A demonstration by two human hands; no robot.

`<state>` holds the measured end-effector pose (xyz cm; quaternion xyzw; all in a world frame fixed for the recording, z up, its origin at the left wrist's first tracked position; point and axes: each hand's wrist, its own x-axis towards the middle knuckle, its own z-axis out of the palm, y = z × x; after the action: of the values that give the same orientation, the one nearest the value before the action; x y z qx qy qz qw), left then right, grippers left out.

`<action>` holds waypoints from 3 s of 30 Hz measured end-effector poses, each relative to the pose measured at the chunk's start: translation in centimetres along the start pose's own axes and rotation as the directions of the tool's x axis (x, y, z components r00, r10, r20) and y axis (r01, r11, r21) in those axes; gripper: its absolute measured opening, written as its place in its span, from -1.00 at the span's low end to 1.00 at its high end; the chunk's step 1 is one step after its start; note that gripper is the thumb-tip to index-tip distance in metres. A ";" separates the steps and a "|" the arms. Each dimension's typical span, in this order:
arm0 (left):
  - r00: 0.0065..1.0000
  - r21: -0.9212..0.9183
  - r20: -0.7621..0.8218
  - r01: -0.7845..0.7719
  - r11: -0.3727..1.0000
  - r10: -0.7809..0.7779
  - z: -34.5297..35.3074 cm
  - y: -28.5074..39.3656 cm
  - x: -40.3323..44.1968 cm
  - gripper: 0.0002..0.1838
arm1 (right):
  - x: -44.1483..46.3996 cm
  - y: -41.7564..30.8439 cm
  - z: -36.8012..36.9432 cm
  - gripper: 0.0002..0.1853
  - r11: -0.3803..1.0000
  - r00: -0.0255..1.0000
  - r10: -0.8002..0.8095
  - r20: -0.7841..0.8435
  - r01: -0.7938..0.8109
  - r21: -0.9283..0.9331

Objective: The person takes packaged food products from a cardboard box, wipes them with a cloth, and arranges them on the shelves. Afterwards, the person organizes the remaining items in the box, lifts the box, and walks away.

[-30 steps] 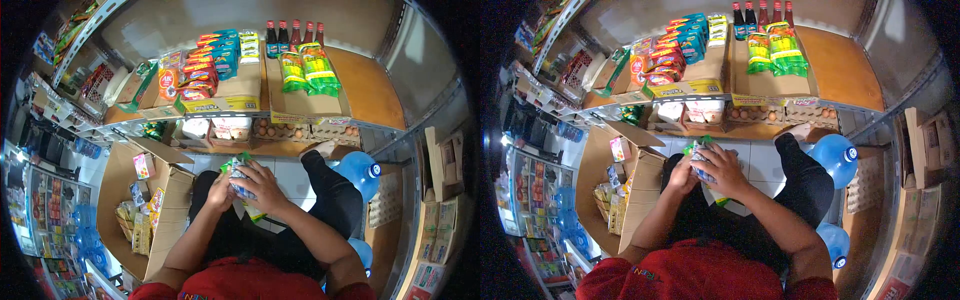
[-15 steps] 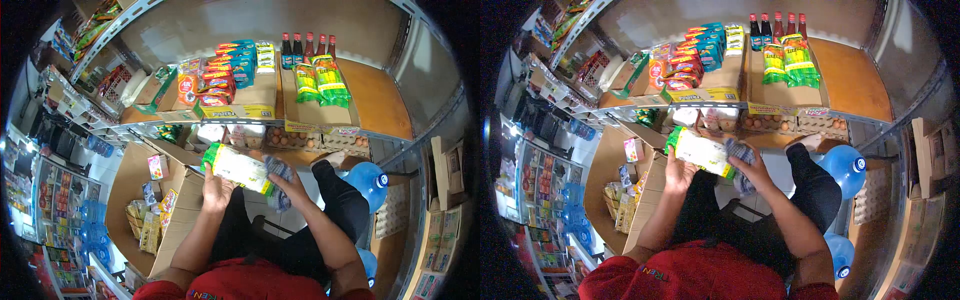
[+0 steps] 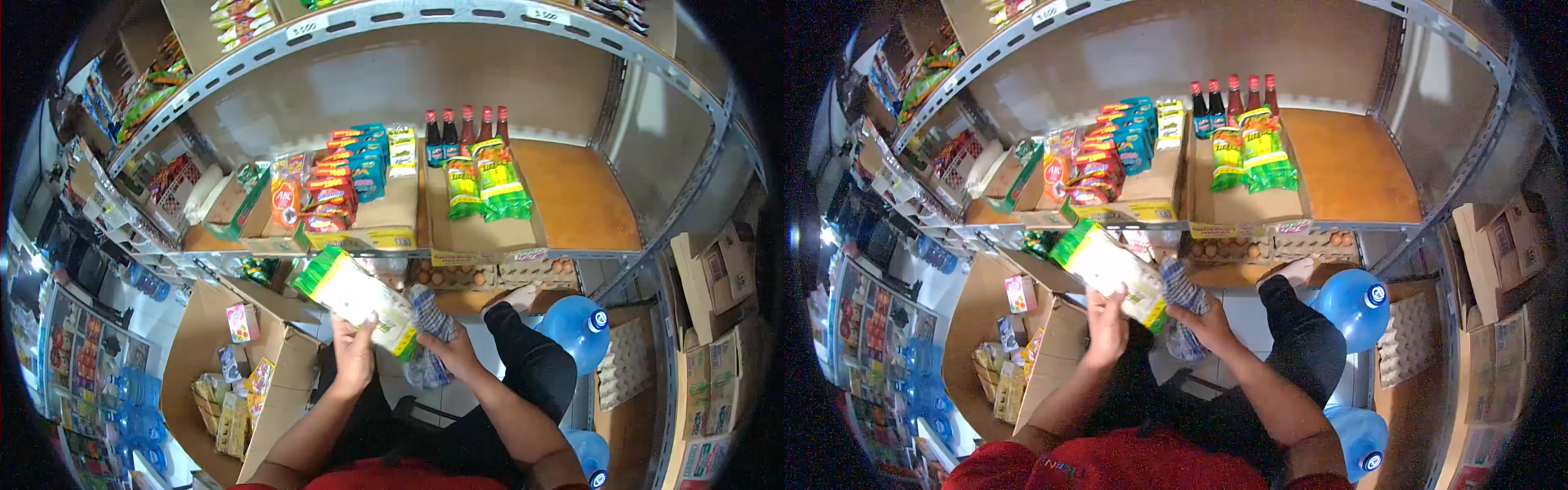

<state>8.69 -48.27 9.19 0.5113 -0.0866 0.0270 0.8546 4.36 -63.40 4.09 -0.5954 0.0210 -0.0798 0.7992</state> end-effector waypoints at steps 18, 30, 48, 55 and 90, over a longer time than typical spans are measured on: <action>0.883 0.886 0.464 -0.462 0.039 -0.071 17.6 -1.7 23.9 -0.01 | 2.0 -0.3 -4.6 -0.60 0.985 0.967 -0.131 -0.221 0.101 -0.141; 0.957 0.945 0.259 -0.280 -0.172 -0.134 19.7 -6.4 24.7 -0.18 | 1.4 -3.0 -4.4 -0.63 1.000 0.995 0.024 -0.101 -0.025 -0.006; 0.817 0.754 0.576 -0.515 0.408 -0.034 12.9 -6.5 20.9 -0.29 | 1.4 -3.0 -4.7 -0.68 0.953 0.990 0.038 -0.134 -0.076 -0.293; 0.683 0.492 0.720 -0.380 0.783 -0.121 3.8 3.7 4.0 -0.57 | 1.8 0.7 -6.2 -0.55 0.958 0.985 0.091 -0.144 -0.126 -0.258; 0.834 0.862 -0.482 0.398 -0.314 -0.267 -50.5 15.7 -9.5 -0.54 | 0.9 12.0 -11.8 -0.40 0.090 0.954 0.288 -0.080 -0.110 -0.990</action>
<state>3.34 4.00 -2.19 0.9708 0.1522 -0.1396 0.1223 5.01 -71.38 -10.69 -0.9683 0.0951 0.1037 0.2063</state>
